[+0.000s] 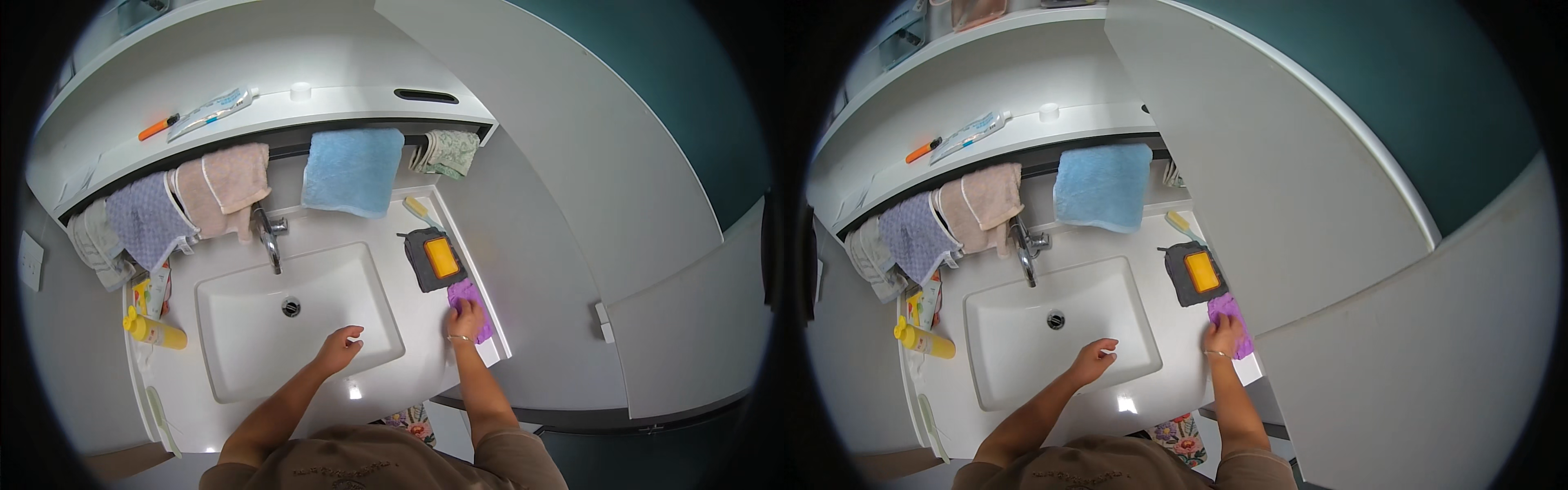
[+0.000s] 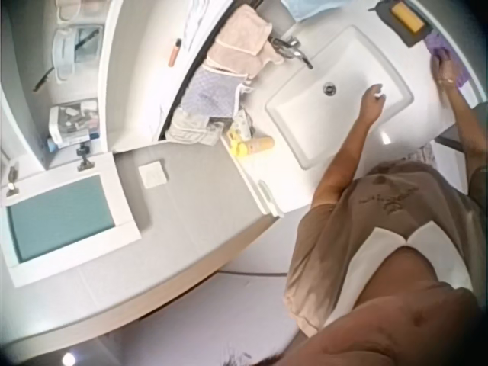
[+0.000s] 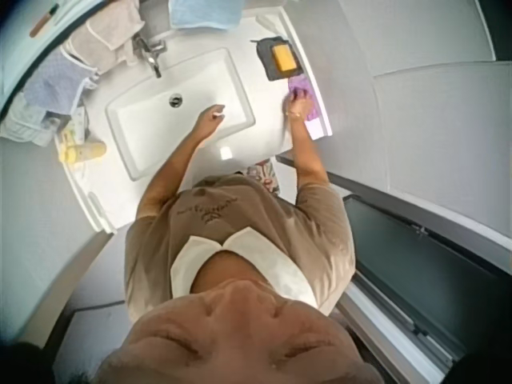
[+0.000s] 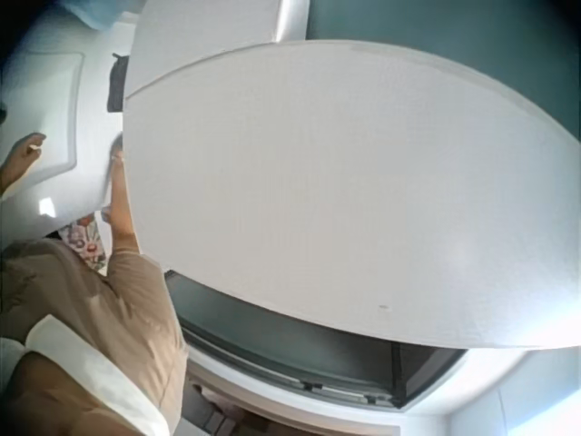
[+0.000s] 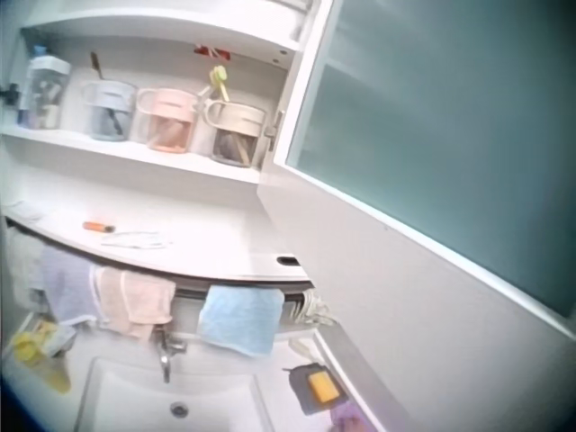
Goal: The person washes a dark gray cloth and a green cloth in a bathroom sink, using liquid soap and running water. They wring out each cloth, then place them on a shelf above the sink. The person then uses a purple cloth to wipe the shelf and sink area.
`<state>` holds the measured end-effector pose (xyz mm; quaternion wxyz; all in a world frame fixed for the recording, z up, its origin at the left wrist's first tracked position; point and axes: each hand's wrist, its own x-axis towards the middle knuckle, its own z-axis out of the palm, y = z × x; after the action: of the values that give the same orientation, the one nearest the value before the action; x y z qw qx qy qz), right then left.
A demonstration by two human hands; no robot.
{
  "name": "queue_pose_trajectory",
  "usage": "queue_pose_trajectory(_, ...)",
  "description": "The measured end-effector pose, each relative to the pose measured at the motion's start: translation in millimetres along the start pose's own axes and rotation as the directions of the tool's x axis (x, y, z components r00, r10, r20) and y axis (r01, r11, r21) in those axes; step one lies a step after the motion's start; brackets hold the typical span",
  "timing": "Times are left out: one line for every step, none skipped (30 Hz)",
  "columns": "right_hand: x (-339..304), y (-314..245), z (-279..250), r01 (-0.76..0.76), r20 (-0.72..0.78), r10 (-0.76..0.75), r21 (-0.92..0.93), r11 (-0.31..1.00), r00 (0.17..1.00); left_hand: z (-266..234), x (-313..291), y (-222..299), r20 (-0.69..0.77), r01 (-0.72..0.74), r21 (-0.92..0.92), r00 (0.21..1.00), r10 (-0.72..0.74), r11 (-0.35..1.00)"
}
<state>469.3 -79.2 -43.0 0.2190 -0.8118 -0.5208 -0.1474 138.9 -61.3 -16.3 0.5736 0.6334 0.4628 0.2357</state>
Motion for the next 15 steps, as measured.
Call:
queue_pose_trajectory(-12.6,11.1,-7.4,-0.062,-0.023,0.061,-0.083,0.995,0.998,-0.3,-2.5,-4.4,0.003,0.010,-0.003,1.000,-0.010,1.000)
queue_pose_trajectory(-20.2,19.3,-9.9,-0.039,-0.014,0.038,-0.105,0.994,0.999,-0.5,-2.8,-7.7,0.002,0.018,-0.004,1.000,-0.018,1.000)
queue_pose_trajectory(-27.1,26.4,-10.2,-0.015,-0.003,0.015,-0.125,0.992,1.000,1.0,-2.5,-12.4,0.000,0.002,-0.021,1.000,-0.002,1.000)
queue_pose_trajectory(-34.6,32.0,-9.8,0.012,0.009,-0.011,-0.141,0.990,1.000,2.9,-1.2,-19.9,-0.007,-0.013,-0.037,1.000,0.013,0.999)
queue_pose_trajectory(-39.7,30.7,-12.4,-0.022,0.082,0.032,-0.126,0.992,0.996,0.8,0.5,-27.2,-0.025,-0.030,-0.045,0.999,0.029,0.999)
queue_pose_trajectory(-47.2,29.1,-17.9,-0.054,0.156,0.072,-0.114,0.992,0.985,6.4,-2.4,-40.4,-0.011,-0.001,-0.067,1.000,0.001,0.998)
queue_pose_trajectory(-42.3,25.3,-19.2,-0.085,0.201,0.103,-0.096,0.992,0.974,9.6,1.0,-45.8,-0.005,-0.003,-0.082,1.000,0.002,0.997)
queue_pose_trajectory(-48.0,30.9,-18.8,-0.078,0.175,0.090,-0.074,0.994,0.980,11.3,-0.3,-38.2,0.001,-0.048,-0.052,0.999,0.048,0.998)
queue_pose_trajectory(-54.4,35.9,-19.5,-0.067,0.154,0.075,-0.057,0.996,0.985,11.2,-3.1,-30.2,0.021,-0.024,-0.064,0.999,0.026,0.998)
queue_pose_trajectory(-53.0,37.8,-18.3,-0.156,0.215,0.138,0.071,0.985,0.967,9.7,-5.8,-22.6,0.022,-0.032,-0.070,0.999,0.034,0.997)
queue_pose_trajectory(-57.6,41.7,-16.6,-0.256,0.298,0.195,0.183,0.949,0.934,10.3,-9.7,-20.0,0.033,-0.024,-0.078,0.999,0.026,0.997)
queue_pose_trajectory(-57.7,45.1,-13.8,-0.358,0.385,0.237,0.282,0.890,0.892,8.1,-7.8,-20.4,0.035,-0.041,-0.074,0.998,0.044,0.996)
queue_pose_trajectory(-53.4,37.1,-12.5,-0.450,0.455,0.244,0.427,0.784,0.856,3.0,-6.4,-24.6,0.034,-0.053,-0.066,0.998,0.056,0.996)
queue_pose_trajectory(-47.1,30.3,-13.4,-0.563,0.552,0.237,0.550,0.617,0.800,-0.9,-5.1,-27.2,0.032,-0.066,-0.059,0.997,0.068,0.996)
queue_pose_trajectory(-38.7,23.2,-15.3,-0.657,0.642,0.200,0.628,0.418,0.740,-2.8,-3.2,-28.4,0.046,-0.075,-0.074,0.996,0.079,0.994)
